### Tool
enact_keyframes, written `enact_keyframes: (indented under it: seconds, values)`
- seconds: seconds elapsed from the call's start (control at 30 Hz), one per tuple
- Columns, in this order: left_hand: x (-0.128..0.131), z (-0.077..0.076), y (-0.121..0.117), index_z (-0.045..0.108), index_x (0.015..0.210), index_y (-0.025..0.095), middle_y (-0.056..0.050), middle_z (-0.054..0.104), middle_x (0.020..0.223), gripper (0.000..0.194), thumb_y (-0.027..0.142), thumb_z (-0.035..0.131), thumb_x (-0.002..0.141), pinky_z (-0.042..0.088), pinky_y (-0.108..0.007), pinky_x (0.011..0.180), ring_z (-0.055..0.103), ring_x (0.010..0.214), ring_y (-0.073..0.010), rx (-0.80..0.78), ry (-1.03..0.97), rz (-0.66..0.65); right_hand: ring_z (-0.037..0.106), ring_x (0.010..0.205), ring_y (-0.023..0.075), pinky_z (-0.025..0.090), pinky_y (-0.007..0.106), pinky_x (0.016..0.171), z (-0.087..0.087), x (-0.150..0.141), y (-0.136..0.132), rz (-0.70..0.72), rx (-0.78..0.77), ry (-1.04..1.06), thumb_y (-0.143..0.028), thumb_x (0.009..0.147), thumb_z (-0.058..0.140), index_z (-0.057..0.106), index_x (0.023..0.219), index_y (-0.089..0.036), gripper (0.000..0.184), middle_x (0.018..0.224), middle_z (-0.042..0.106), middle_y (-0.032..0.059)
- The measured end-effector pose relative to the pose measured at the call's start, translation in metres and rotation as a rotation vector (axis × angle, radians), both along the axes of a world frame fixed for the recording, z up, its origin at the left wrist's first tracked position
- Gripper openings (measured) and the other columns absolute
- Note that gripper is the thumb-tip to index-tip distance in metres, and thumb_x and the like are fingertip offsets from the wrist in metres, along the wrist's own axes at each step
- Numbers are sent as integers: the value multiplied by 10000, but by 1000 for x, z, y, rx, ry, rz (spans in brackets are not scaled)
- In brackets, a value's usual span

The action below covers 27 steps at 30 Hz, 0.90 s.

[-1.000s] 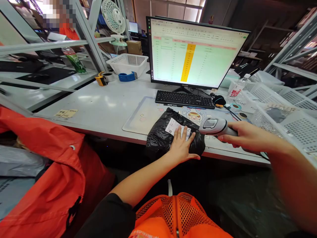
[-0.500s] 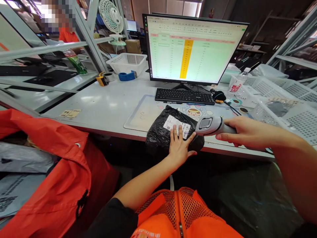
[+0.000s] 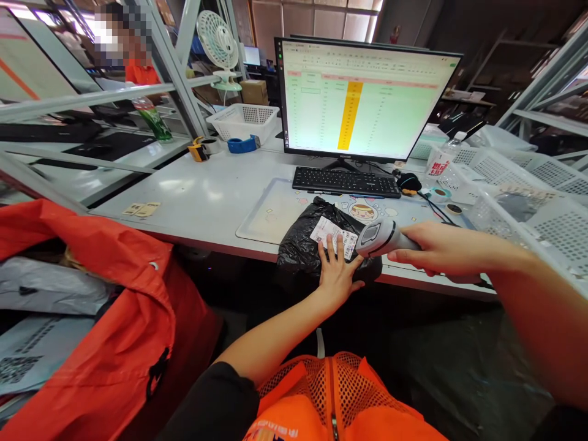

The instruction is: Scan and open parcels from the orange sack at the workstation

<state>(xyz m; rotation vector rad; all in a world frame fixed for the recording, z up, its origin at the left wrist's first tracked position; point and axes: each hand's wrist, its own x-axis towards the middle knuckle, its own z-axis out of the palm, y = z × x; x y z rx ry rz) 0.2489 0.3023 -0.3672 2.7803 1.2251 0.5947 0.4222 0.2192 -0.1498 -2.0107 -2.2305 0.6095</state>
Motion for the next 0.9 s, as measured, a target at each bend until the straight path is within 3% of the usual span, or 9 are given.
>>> enact_keyframes:
  seconds: [0.1,0.2,0.27,0.37,0.5,0.67,0.73,0.83,0.9]
  values:
    - [0,-5,-2,418,1640,448,-155,85,1802,976,650,866,796,38,-832,1230,-39,1609,-583,11,-19,-9,623,581,193,443,276,472,-12,14,12,-49,-35,-3,-740,912,590,698,1100,-215,568,759,698,42]
    - [-5,-9,1,308,1686,445,-165,48,1803,1103,758,827,764,17,-854,1212,-76,1605,-580,44,-63,-33,711,834,257,542,326,667,-41,52,41,-170,170,-151,-644,951,577,696,1101,-198,485,965,755,99]
    - [-14,-8,7,301,1697,406,-177,29,1801,1136,856,751,756,8,-844,1222,-92,1613,-557,56,-81,-76,708,1031,320,555,383,834,-67,84,66,-350,315,-332,-614,970,575,690,1079,-167,474,1130,748,162]
    - [-37,0,24,293,1709,327,-205,28,1791,1247,951,691,706,18,-783,1268,-60,1636,-508,51,-23,-175,691,1158,363,545,432,929,-109,128,96,-641,377,-447,-581,1038,488,648,1247,-135,518,1216,724,203]
    - [-65,0,46,158,1734,345,-159,22,1798,1522,851,909,510,32,-750,1295,-56,1644,-486,81,137,-215,717,1126,376,564,462,927,-142,159,112,-837,337,-442,-522,1022,538,629,1328,-61,561,1206,715,262]
    - [-72,-7,47,63,1732,396,-95,-13,1806,1390,478,984,693,39,-765,1294,-54,1652,-456,139,195,-134,645,1269,388,531,466,1036,-123,146,131,-826,435,-422,-580,1027,493,647,1348,-46,641,1282,675,296]
    - [-71,-3,43,82,1733,390,-95,-5,1806,1315,404,951,745,44,-769,1293,-57,1650,-458,109,187,-136,602,1330,378,482,474,1106,-110,133,153,-688,517,-398,-442,1068,413,565,1483,-64,581,1374,645,270]
    - [-72,1,43,130,1731,390,-88,6,1806,1240,355,914,772,35,-772,1291,-63,1648,-463,70,161,-151,637,1284,314,493,399,1083,-103,120,199,-556,427,-337,-339,1045,470,588,1512,-195,504,1373,686,157]
    - [-72,0,43,135,1730,397,-73,0,1807,1246,325,907,755,18,-762,1296,-76,1651,-453,71,138,-151,660,1246,309,506,382,1053,-105,117,227,-547,368,-314,-290,1013,515,575,1540,-196,539,1358,694,166]
